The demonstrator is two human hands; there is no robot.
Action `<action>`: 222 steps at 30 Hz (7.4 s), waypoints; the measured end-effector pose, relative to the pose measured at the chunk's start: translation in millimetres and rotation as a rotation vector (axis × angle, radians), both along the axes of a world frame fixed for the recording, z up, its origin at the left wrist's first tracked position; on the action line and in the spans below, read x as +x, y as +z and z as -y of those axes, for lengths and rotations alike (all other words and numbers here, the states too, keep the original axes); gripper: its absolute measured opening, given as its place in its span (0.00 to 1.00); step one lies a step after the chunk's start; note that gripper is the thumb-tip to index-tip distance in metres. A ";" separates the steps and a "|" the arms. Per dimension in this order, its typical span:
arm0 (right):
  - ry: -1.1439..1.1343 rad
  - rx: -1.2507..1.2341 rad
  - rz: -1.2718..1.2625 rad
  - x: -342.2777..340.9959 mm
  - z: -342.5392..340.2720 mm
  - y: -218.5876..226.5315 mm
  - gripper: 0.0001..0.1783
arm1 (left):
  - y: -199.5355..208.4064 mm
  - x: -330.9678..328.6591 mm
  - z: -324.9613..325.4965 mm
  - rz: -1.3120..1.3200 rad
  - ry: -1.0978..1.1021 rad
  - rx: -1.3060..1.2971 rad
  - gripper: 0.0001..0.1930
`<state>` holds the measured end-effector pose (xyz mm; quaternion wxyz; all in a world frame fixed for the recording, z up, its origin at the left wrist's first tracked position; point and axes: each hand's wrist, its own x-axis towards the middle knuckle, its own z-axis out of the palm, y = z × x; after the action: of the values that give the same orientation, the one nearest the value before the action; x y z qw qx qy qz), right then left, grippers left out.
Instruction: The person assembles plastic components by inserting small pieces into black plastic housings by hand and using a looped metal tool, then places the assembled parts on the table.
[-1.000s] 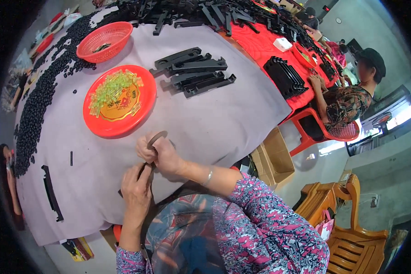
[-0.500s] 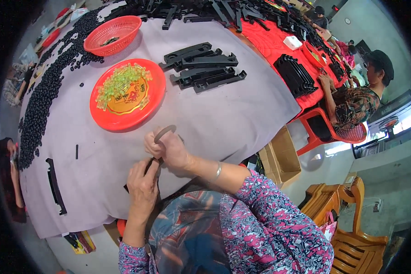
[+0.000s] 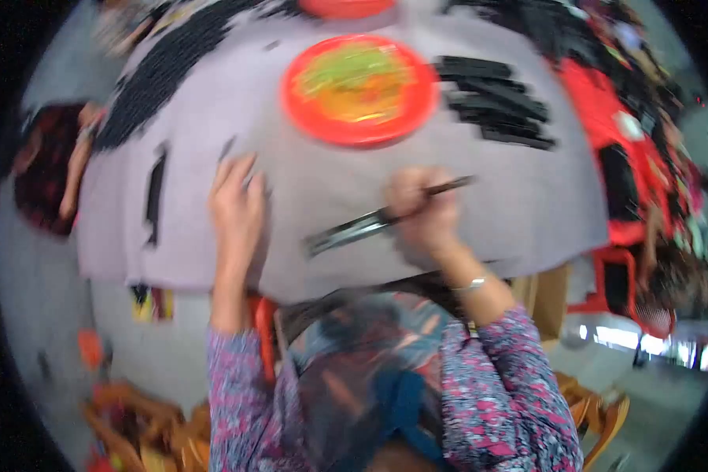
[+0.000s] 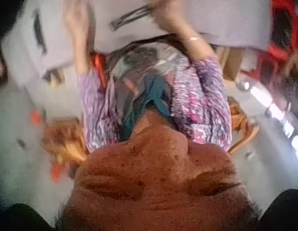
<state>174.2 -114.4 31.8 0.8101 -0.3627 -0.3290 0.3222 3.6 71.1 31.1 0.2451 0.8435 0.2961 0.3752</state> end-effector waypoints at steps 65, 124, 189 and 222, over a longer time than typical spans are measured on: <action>0.127 0.067 -0.098 7.3 -5.1 -17.9 0.27 | 159.2 116.5 52.8 0.467 -0.303 0.635 0.13; 0.318 -0.054 -0.130 18.5 -9.3 11.9 0.31 | -25.0 25.6 95.8 -0.156 -0.506 0.204 0.14; 0.483 0.027 -0.333 52.1 0.6 -14.4 0.28 | -27.4 30.2 100.8 -0.196 -0.402 0.330 0.13; 0.470 0.014 -0.299 50.4 0.6 -13.5 0.28 | -30.0 31.4 102.1 -0.186 -0.410 0.313 0.14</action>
<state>224.7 -115.1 18.2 0.7552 -0.2191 -0.2835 0.5490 35.0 -31.0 1.1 0.1543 0.9442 0.0787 0.2801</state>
